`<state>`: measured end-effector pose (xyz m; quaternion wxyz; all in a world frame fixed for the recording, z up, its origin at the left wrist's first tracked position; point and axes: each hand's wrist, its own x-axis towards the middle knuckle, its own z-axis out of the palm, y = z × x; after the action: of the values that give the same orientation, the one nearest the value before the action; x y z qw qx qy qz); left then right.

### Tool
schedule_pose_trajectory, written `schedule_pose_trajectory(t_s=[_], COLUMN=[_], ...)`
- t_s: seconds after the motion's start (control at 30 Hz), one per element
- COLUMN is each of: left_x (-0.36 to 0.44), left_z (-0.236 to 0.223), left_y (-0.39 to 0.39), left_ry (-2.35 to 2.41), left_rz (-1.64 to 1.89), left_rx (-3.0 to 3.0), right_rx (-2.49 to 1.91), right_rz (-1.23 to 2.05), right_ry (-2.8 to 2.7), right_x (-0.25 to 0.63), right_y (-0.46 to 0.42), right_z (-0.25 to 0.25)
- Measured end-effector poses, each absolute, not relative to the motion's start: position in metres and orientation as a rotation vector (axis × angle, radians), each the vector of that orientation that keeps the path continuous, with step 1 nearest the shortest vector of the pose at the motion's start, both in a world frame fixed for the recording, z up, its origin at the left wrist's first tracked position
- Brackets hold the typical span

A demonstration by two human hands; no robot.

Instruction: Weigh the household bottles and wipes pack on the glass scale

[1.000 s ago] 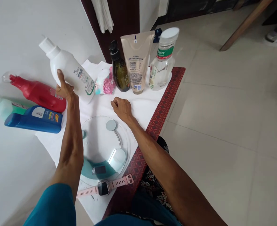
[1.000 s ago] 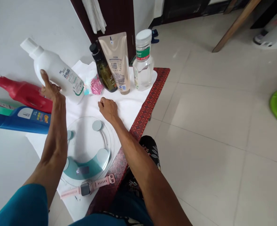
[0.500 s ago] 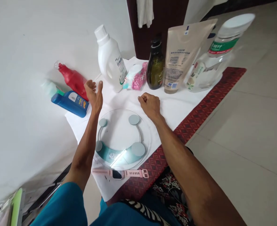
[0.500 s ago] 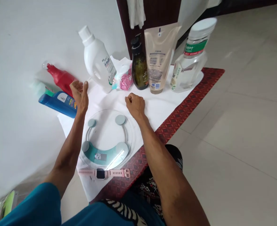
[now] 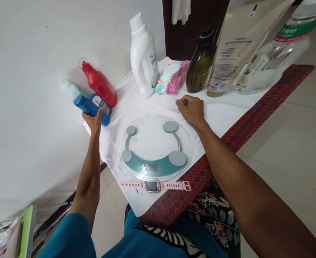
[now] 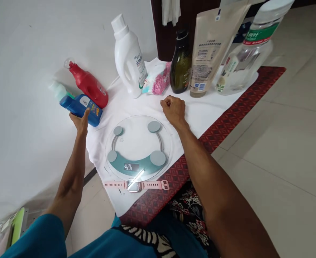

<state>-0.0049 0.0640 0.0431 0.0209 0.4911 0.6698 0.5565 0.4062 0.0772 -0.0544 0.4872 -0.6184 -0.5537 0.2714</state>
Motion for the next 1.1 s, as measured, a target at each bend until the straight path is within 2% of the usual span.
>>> schedule_pose_trajectory(t_s=[0.1,0.23,0.63,1.1], left_x=[-0.005,-0.009,-0.023,-0.009], left_z=[0.036,0.032,0.027,0.032], left_y=[0.081,0.09,0.106,0.078], left_ry=[2.071,2.099,1.993,2.016], left_rz=[1.838,1.821,1.855,1.884], left_rx=[1.317,1.21,1.166,1.317], right_rx=[-1.524,-1.524,-1.495,-1.425], right_rz=[0.648,0.642,0.659,0.643], right_ry=[-1.334,-1.301,-1.242,-1.262], right_x=[0.404,0.403,0.404,0.408], right_y=[0.077,0.078,0.083,0.09], right_z=[-0.053,-0.054,-0.059,-0.072])
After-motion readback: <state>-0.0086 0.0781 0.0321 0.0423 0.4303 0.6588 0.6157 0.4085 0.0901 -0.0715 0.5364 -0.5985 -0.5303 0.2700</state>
